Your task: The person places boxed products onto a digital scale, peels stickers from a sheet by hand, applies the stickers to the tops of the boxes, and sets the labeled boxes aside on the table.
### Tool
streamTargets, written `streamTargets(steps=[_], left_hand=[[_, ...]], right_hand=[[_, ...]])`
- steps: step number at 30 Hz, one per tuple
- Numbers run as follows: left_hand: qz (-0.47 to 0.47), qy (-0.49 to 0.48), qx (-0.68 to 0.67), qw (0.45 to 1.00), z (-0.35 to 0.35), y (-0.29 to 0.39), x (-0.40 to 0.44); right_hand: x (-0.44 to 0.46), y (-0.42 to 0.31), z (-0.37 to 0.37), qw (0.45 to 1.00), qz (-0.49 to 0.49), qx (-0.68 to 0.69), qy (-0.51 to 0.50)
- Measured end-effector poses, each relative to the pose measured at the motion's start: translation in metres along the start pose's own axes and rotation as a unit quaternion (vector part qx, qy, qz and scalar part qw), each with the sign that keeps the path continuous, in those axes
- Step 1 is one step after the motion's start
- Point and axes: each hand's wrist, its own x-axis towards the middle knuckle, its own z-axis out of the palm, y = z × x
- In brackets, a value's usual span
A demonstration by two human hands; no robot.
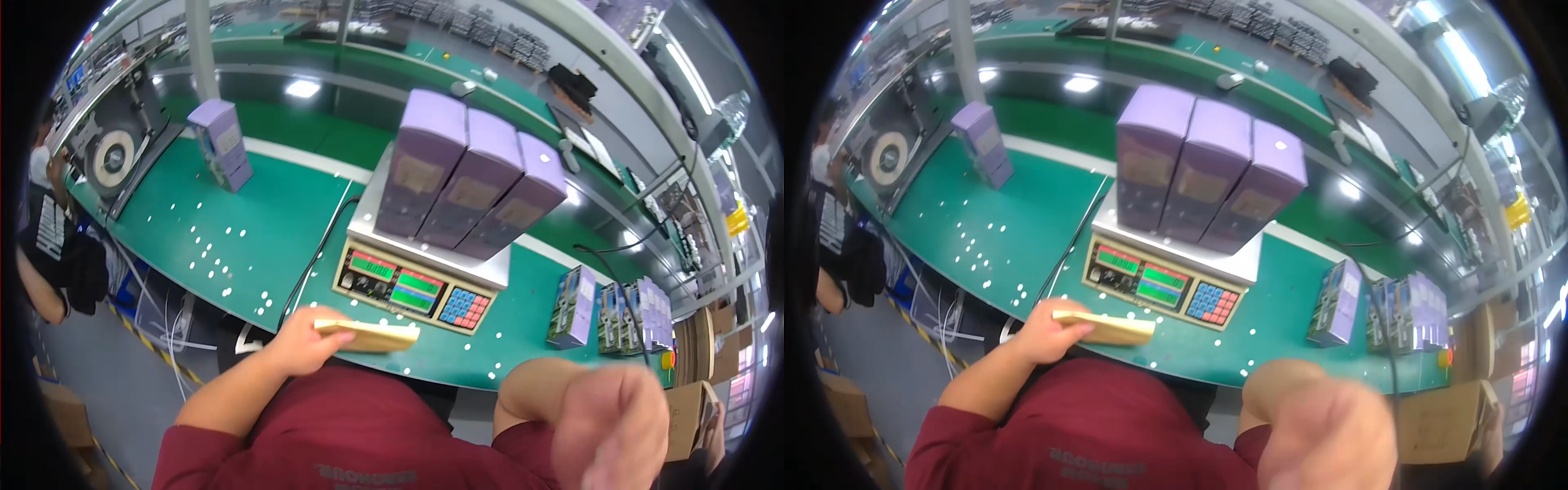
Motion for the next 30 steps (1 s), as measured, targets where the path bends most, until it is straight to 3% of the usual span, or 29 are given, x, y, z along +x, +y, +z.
streamTargets(steps=[1,2,4,7,14,18,23,30], left_hand=[[0.016,-0.025,0.019,0.999,0.0,-0.006,-0.002],[0.027,-0.033,0.02,0.999,-0.001,-0.013,-0.004],[0.008,-0.066,0.053,0.996,-0.002,-0.022,-0.007],[0.013,-0.042,0.035,0.998,0.005,-0.024,-0.009],[0.016,-0.072,0.06,0.995,0.005,-0.017,-0.003],[-0.009,-0.075,0.065,0.995,0.003,-0.017,-0.001],[-0.004,-0.076,0.064,0.995,0.003,-0.016,-0.001],[0.008,-0.073,0.067,0.995,0.003,-0.015,-0.002]], right_hand=[[-0.009,-0.001,-0.033,0.992,-0.001,-0.096,-0.084],[-0.022,-0.009,-0.057,0.884,0.008,-0.439,-0.16],[0.002,0.051,-0.047,0.926,0.224,-0.299,-0.057],[-0.003,0.105,-0.093,0.801,0.388,-0.389,-0.237],[-0.036,0.142,-0.121,0.778,0.48,-0.282,-0.291],[-0.034,0.147,-0.118,0.776,0.523,-0.218,-0.275],[-0.038,0.149,-0.118,0.767,0.536,-0.221,-0.274],[-0.045,0.145,-0.115,0.793,0.553,-0.189,-0.171]])
